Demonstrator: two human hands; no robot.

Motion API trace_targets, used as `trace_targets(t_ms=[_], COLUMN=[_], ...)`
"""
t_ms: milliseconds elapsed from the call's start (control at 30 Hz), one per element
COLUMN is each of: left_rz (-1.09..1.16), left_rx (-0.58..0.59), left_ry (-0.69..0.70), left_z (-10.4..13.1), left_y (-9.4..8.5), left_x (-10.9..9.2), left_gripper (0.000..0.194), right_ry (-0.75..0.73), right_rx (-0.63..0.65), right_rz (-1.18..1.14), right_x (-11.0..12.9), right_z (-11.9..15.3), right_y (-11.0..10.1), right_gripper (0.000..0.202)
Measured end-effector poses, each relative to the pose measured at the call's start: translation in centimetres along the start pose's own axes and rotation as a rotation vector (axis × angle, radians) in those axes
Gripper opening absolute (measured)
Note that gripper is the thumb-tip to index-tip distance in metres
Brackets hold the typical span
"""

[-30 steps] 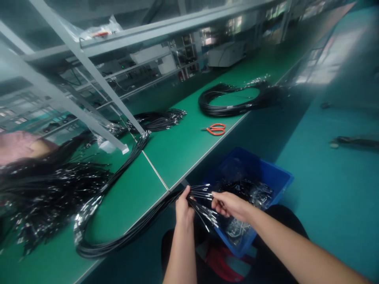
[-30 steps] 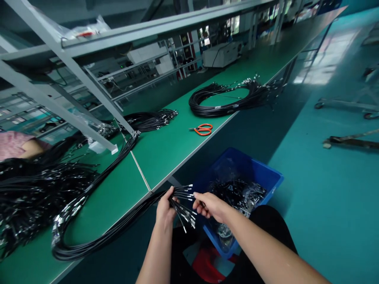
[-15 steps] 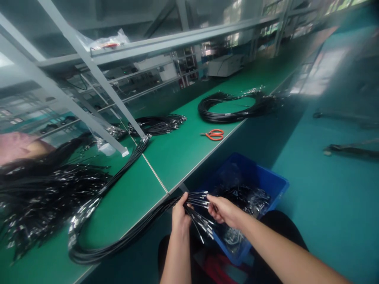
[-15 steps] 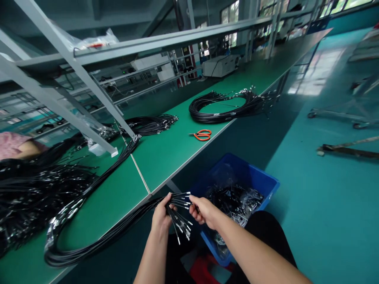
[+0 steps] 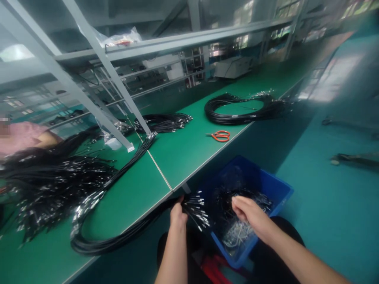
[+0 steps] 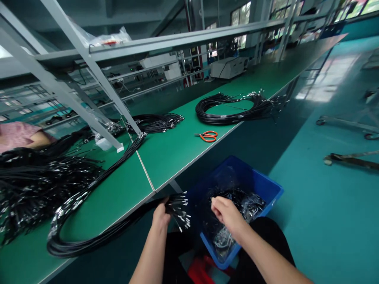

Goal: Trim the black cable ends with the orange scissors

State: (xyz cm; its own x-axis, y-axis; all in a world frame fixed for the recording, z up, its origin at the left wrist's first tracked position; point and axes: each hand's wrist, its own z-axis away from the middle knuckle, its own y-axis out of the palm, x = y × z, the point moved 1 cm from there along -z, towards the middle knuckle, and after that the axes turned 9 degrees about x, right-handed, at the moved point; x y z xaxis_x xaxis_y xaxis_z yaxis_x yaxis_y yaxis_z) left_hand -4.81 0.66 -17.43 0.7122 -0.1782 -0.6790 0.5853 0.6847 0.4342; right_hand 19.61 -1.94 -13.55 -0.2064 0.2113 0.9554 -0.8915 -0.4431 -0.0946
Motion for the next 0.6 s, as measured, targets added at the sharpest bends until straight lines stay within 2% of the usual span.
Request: trace_targets(t_ms=[67,167,233,333,400,500,600], left_rz=[-0.034,-0.081,-0.109,-0.140,-0.162,-0.256,-0.409], left_rx=[-0.001,0.049,0.089,0.167,0.247,0.357,0.371], left_ry=[-0.061,-0.100,-0.096,-0.050,-0.014,0.038,0.119], left_z=[0.5,1.8,3.1,5.6,7.3,9.9,13.0], left_y=[-0.1,0.2,0.5,1.2,1.5,1.1,-0.5], left_x=[0.2,0.6,1.0,1.7,2.1,1.9,0.4], left_gripper=[0.029,0.027,0.024,0.017,0.015,0.025,0.026], right_ry=[-0.006,0.003,-0.051,-0.237,-0.300,-0.278,-0.307], right_rx=[-0.044,-0.107,-0.081,0.095,0.172,0.165,0.213], right_rz=[0.187,0.460,0.611,0.774,0.847,0.912,0.950], right_x=[-0.5,0.0,1.2,3.1,3.5,2.6,1.2], right_z=[-1.5,-3.3,-3.4,-2.4,-1.8,-2.2,-3.2], right_y=[-1.5,-1.8,-0.4,3.2,5.4,7.1,7.2], right_gripper=[0.022,0.033,0.040,0.064,0.077,0.066,0.054])
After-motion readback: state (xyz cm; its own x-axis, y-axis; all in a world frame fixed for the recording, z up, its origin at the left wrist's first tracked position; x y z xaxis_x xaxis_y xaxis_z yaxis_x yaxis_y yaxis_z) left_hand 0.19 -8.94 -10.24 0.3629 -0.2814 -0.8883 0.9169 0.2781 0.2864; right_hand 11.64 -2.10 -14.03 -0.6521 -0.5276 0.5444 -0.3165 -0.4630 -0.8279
